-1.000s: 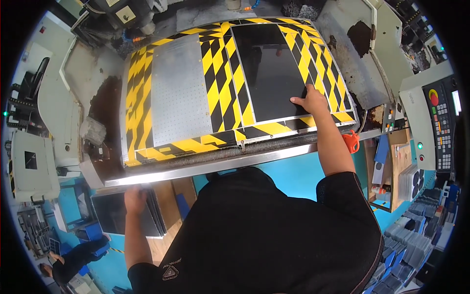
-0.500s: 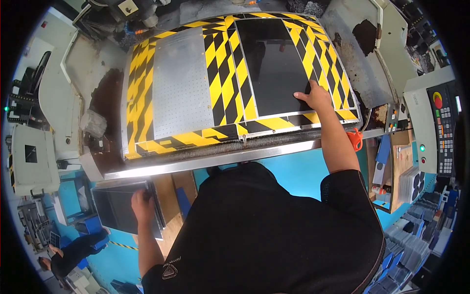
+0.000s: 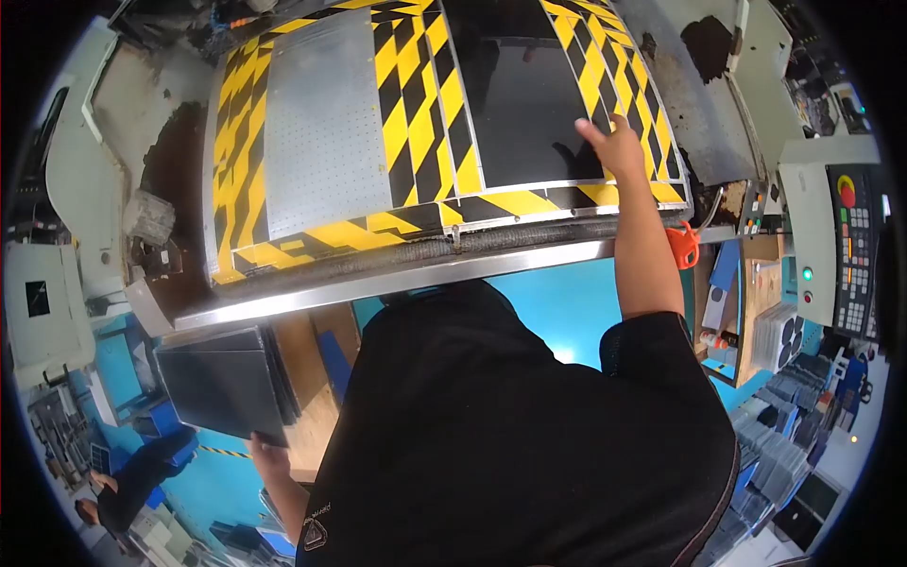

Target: The person cleans the machine bed with an air nozzle, removes the finished glass panels, and measures a metal strip with a caliper. Then, the person peels film from new glass panels, places them onto the machine, and presses buttons on the control panel.

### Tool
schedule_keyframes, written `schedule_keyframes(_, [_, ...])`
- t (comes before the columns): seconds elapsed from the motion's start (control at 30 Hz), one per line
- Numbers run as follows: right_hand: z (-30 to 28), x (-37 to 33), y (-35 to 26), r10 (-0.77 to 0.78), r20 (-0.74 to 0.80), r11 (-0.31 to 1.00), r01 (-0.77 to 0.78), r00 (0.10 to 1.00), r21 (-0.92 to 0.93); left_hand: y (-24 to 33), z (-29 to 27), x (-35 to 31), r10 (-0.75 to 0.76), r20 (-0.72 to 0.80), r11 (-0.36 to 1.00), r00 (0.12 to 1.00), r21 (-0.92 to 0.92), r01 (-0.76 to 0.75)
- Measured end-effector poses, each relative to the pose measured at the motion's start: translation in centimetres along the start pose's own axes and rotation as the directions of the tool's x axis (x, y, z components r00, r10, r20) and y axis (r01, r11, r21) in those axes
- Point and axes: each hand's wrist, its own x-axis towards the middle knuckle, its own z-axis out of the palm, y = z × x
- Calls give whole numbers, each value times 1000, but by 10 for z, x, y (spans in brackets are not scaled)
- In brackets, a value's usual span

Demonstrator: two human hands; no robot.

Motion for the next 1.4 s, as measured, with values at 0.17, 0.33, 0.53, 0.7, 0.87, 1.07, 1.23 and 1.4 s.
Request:
schedule_keyframes(0.17, [-17, -9, -33, -73, -215, 934, 143, 974, 328, 48, -8, -59, 614, 45, 782, 788, -167, -600])
schedule_keyframes(0.33, [3, -63, -109, -367, 10, 840, 327, 930, 433, 103, 31, -101, 589, 203, 796, 782, -316, -517])
schedule_keyframes(0.53, [51, -166, -252, -704, 379, 646, 321, 600, 692, 142, 185, -106, 522, 719, 845, 459, -363, -392])
schedule_keyframes(0.7, [52, -197, -309, -755, 577, 479, -340, 310, 809, 159, 299, -51, 375, 723, 773, 581, 102, -626])
schedule_keyframes(0.87, [70, -172, -300, -547, 671, 407, -542, 500, 735, 140, 428, -16, -19, 907, 817, 422, 257, -516])
schedule_keyframes(1.07, [79, -157, -273, -306, 707, 363, -608, 638, 706, 122, 510, 0, -264, 893, 482, 366, 450, -751])
schedule_keyframes(1.23, [71, -180, -262, -282, 730, 372, -631, 622, 681, 130, 494, -16, -359, 874, 513, 327, 478, -713])
schedule_keyframes(1.4, [79, -185, -255, -190, 787, 496, -634, 587, 593, 136, 488, -19, -412, 845, 419, 340, 507, -754])
